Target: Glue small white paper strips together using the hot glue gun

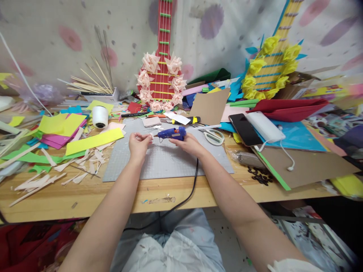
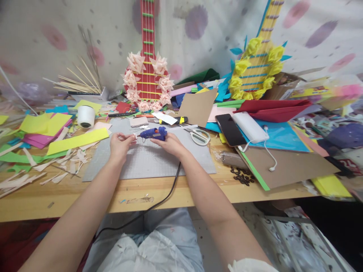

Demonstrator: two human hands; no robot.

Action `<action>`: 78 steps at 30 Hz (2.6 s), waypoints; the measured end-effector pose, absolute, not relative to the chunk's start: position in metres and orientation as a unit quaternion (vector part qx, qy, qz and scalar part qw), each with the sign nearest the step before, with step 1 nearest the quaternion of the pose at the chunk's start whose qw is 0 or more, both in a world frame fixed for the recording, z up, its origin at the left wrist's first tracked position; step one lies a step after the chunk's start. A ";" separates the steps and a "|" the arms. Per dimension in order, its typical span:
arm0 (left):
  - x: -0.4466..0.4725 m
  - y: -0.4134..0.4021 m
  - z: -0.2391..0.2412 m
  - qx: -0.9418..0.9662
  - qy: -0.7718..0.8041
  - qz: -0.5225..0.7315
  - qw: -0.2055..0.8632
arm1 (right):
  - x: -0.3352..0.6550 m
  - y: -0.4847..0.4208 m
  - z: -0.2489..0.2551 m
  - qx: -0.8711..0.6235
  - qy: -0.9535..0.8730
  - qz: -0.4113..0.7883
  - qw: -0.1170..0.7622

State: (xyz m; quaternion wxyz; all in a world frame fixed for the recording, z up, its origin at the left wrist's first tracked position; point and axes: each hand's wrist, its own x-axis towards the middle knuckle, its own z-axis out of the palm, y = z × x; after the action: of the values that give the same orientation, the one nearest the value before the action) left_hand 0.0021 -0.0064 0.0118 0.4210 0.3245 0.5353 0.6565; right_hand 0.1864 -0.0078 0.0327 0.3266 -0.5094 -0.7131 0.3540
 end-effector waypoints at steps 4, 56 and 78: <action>0.003 -0.007 0.014 0.322 0.537 0.654 0.424 | 0.186 -0.007 0.032 -0.510 -0.711 0.354 0.331; 0.003 -0.008 0.015 0.326 0.539 0.655 0.417 | 0.190 -0.009 0.036 -0.500 -0.735 0.345 0.301; 0.002 -0.008 0.019 0.245 0.469 0.668 0.523 | 0.225 0.033 0.011 -0.677 -0.652 0.184 0.289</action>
State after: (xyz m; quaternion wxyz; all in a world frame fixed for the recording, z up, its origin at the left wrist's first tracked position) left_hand 0.0018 -0.0076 0.0192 0.5234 0.2450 0.4690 0.6679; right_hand 0.2254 0.0325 0.0107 0.2895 -0.6766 -0.6515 0.1841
